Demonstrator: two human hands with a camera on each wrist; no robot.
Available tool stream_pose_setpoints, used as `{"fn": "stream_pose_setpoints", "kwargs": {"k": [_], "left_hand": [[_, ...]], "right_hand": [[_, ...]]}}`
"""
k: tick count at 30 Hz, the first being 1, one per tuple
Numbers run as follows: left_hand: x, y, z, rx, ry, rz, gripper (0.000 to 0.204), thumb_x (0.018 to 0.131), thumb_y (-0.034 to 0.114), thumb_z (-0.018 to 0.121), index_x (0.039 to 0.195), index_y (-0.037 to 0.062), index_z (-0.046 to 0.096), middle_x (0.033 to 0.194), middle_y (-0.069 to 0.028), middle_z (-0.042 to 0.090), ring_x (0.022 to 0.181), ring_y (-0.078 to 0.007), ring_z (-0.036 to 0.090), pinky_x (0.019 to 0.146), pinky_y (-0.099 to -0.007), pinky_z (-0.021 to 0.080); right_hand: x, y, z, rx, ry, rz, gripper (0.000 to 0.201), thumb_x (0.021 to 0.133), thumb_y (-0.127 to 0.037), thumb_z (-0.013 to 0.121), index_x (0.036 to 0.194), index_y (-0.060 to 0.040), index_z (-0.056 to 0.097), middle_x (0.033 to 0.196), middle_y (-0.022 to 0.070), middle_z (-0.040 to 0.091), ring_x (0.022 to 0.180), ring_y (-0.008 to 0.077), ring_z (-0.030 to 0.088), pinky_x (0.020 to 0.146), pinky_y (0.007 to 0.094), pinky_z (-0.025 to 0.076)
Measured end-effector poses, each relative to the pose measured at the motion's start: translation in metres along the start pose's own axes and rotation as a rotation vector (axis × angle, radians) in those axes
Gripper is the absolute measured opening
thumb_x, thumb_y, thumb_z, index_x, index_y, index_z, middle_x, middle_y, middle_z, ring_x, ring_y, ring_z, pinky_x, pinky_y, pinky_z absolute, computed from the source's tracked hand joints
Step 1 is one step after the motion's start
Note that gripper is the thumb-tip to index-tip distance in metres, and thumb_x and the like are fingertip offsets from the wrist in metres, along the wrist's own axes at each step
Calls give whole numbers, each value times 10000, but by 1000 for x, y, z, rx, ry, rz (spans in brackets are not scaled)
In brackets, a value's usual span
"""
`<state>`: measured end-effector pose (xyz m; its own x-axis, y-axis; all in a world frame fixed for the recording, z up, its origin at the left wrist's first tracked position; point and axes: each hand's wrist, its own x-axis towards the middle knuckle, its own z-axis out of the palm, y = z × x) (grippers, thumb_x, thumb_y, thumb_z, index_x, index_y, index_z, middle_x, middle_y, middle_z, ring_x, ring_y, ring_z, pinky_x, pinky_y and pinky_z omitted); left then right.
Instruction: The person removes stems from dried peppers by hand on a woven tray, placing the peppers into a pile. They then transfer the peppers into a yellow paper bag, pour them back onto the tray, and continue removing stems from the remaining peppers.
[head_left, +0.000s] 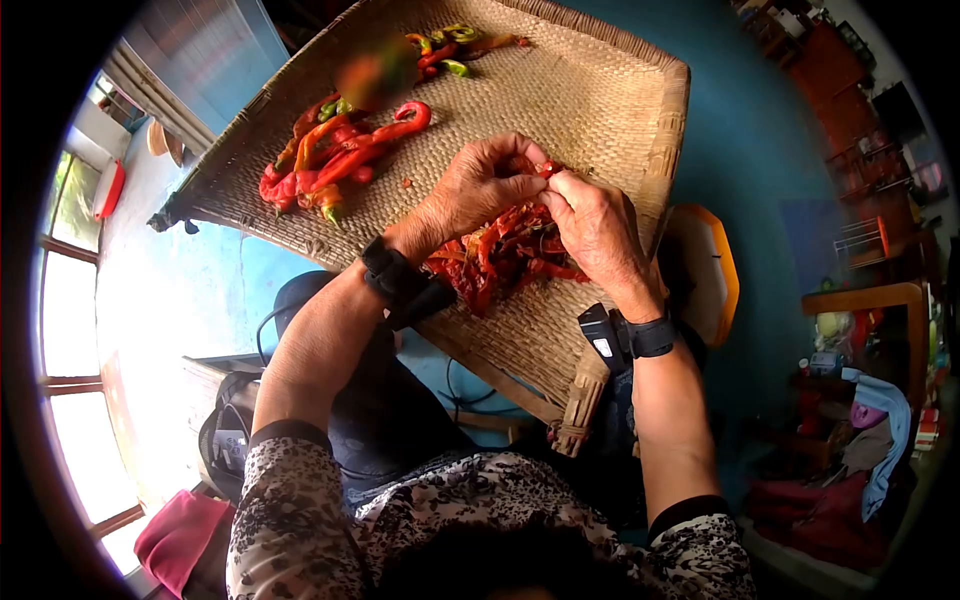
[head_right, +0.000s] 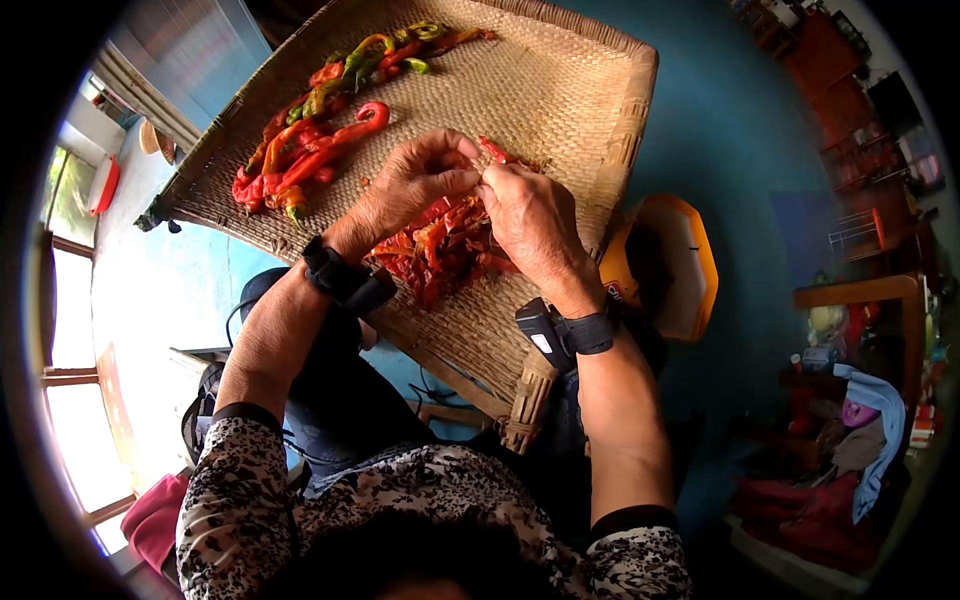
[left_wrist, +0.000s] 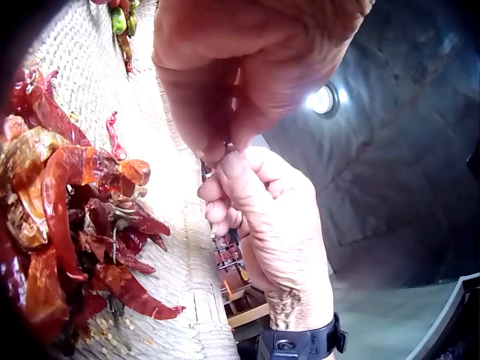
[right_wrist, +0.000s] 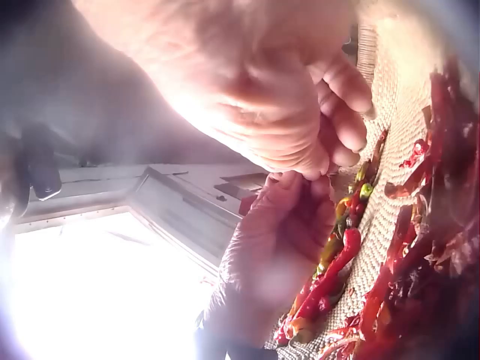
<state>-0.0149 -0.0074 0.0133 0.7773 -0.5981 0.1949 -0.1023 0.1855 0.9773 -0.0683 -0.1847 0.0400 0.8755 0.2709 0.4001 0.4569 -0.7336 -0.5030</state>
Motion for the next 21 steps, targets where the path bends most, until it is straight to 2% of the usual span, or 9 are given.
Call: {"fn": "stream_pose_setpoints", "kwargs": {"k": [5, 7, 8, 11, 13, 15, 18, 20, 21], "left_hand": [[-1, 2, 0, 173, 108, -47, 357, 911, 318, 613, 1092, 16, 553, 989, -69, 615, 875, -148, 610, 778, -296, 510], [-1, 2, 1, 876, -25, -224, 375, 885, 328, 639, 1096, 31, 553, 961, -102, 634, 835, -182, 630, 750, -328, 519], [-5, -11, 2, 1057, -26, -120, 389, 841, 314, 666, 1089, 36, 557, 881, -136, 644, 799, -262, 646, 719, -372, 519], [-13, -34, -2, 1250, -63, -15, 375, 807, 254, 666, 1078, 22, 552, 794, -155, 629, 780, -331, 636, 699, -401, 509], [-10, -22, 2, 1232, -96, -152, 295, 795, 211, 652, 1015, 32, 575, 783, -167, 632, 774, -357, 627, 691, -416, 499], [-6, -22, -5, 1165, -71, -108, 211, 797, 186, 635, 948, 43, 595, 838, -178, 642, 778, -356, 625, 691, -409, 502], [2, -12, -12, 968, 12, -88, 151, 834, 146, 628, 959, 62, 620, 869, -109, 663, 782, -252, 641, 698, -359, 508], [7, -20, -27, 527, 50, -118, 120, 893, 146, 622, 981, 64, 627, 906, -8, 645, 844, -118, 603, 740, -285, 500], [6, -13, -25, 531, 48, -123, 120, 893, 146, 622, 981, 64, 627, 906, -8, 645, 844, -118, 603, 740, -285, 500]], "right_hand": [[-2, 22, -18, -5, 201, 76, 88, 878, -130, 584, 847, -50, 567, 752, 172, 626, 689, 337, 646, 576, 412, 500], [-8, 34, -42, -108, 286, 178, 107, 893, -155, 573, 869, -51, 583, 761, 173, 638, 690, 311, 660, 590, 396, 499], [-13, 47, -51, -195, 329, 199, 114, 896, -163, 569, 880, -51, 589, 770, 174, 641, 699, 328, 655, 598, 399, 496], [-36, 85, -78, -385, 412, 290, 135, 901, -190, 565, 901, -62, 607, 787, 174, 651, 730, 385, 632, 624, 423, 492], [-48, 88, -97, -621, 220, 591, 142, 866, -189, 604, 955, -83, 636, 864, 161, 646, 824, 392, 609, 704, 454, 488], [-58, 94, -96, -768, 302, 458, 173, 850, -177, 617, 990, -77, 643, 917, 158, 634, 864, 368, 603, 760, 438, 484], [-47, 99, -79, -346, 368, 264, 182, 839, -180, 621, 983, -71, 648, 912, 154, 634, 849, 340, 607, 763, 406, 488], [-31, 66, -62, -18, 260, 240, 161, 843, -173, 621, 932, -39, 635, 760, 95, 616, 696, 205, 595, 643, 316, 481], [-26, 64, -46, 130, 243, 101, 169, 862, -198, 618, 907, -37, 635, 724, 58, 603, 655, 148, 563, 596, 293, 470]]}}
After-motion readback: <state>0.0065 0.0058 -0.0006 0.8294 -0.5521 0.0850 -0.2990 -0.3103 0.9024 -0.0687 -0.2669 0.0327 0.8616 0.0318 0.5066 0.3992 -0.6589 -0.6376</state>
